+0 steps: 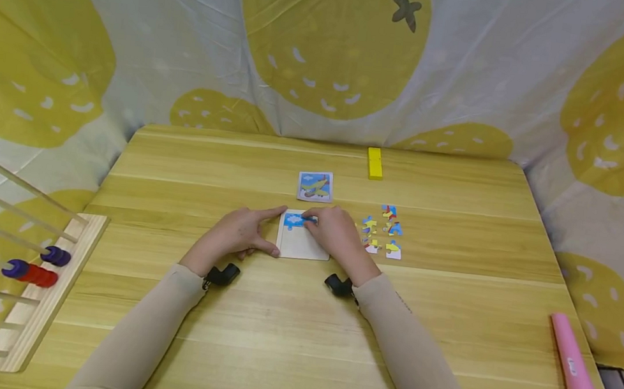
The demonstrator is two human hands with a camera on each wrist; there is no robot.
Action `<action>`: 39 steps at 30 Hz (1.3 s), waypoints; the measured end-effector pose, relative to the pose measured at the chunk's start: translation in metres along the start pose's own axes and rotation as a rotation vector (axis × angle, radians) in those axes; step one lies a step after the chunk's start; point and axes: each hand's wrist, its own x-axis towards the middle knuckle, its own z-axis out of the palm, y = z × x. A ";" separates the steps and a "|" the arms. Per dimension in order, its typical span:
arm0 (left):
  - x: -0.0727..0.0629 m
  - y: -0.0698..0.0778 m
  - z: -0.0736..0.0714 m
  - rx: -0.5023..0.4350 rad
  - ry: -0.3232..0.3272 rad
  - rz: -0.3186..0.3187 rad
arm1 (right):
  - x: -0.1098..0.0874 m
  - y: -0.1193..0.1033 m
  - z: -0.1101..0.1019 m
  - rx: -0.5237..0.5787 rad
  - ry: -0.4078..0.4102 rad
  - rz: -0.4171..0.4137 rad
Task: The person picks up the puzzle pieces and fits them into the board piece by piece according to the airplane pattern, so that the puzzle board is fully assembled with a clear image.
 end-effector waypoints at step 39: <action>-0.004 0.003 -0.001 -0.083 -0.008 -0.036 | -0.051 0.161 -0.091 0.326 -0.028 0.328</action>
